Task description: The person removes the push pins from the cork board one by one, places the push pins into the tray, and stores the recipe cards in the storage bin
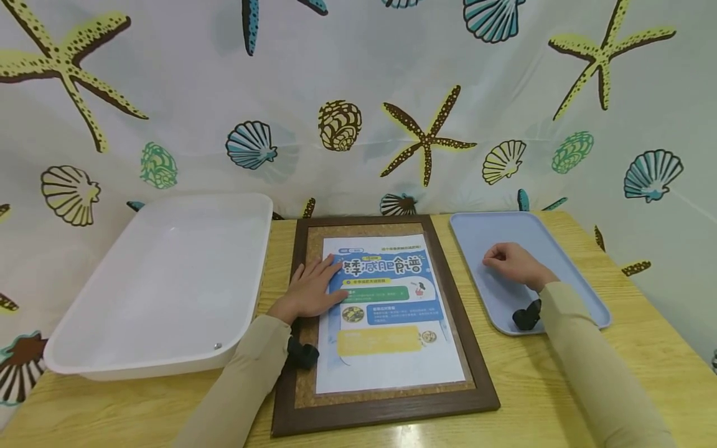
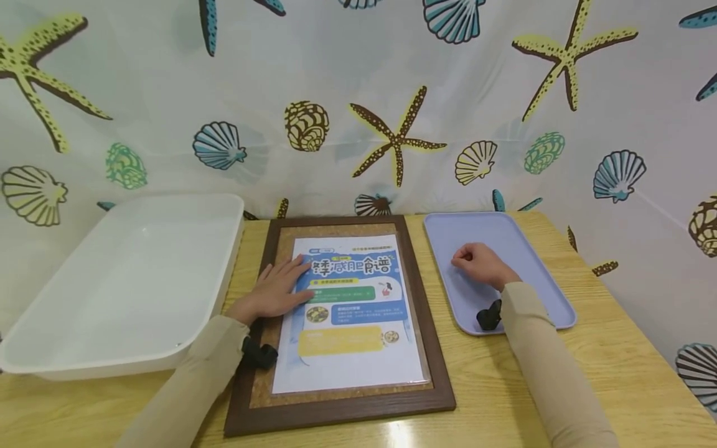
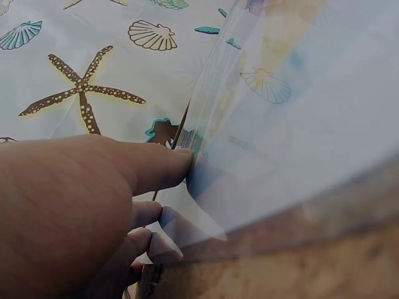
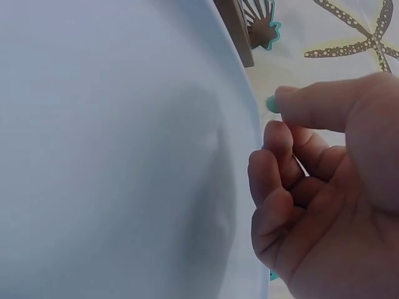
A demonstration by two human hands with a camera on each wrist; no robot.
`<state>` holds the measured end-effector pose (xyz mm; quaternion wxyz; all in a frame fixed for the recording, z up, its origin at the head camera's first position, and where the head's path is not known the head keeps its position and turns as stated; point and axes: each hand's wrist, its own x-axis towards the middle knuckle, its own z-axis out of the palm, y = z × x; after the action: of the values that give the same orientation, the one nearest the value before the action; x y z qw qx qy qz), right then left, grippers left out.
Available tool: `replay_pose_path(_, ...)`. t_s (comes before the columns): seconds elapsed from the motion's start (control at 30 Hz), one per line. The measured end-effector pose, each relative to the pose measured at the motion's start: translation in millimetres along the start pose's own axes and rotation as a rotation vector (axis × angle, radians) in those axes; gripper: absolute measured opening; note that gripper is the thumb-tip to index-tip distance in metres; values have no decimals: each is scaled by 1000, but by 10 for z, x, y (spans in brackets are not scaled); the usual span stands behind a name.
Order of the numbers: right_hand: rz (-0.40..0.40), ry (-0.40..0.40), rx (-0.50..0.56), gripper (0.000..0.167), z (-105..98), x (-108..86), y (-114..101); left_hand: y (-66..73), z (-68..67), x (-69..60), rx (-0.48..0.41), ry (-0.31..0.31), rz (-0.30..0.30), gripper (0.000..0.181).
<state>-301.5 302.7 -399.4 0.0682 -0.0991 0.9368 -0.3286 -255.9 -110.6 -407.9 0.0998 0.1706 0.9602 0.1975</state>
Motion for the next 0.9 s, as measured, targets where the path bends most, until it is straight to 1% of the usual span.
replay_pose_path(0.13, 12, 14, 12, 18, -6, -3, -11, 0, -5, -9, 1, -2, -4, 69)
replay_pose_path(0.27, 20, 20, 2, 18, -3, 1, -38, -8, 2, -7, 5, 6, -7, 69)
replay_pose_path(0.47, 3, 17, 1, 20, 45, 27, -107, -13, 5, 0, 1, 8, -4, 69)
replay_pose_path(0.57, -9, 2, 4, 22, 93, 40, -170, -22, 14, 4, 5, 4, -1, 69)
replay_pose_path(0.77, -74, -29, 2, 24, 178, 79, -315, -19, 17, 0, 1, 7, 2, 69)
replay_pose_path(0.9, -85, -52, 0, 23, 237, 126, -370, -12, 17, -5, -3, 7, 2, 69)
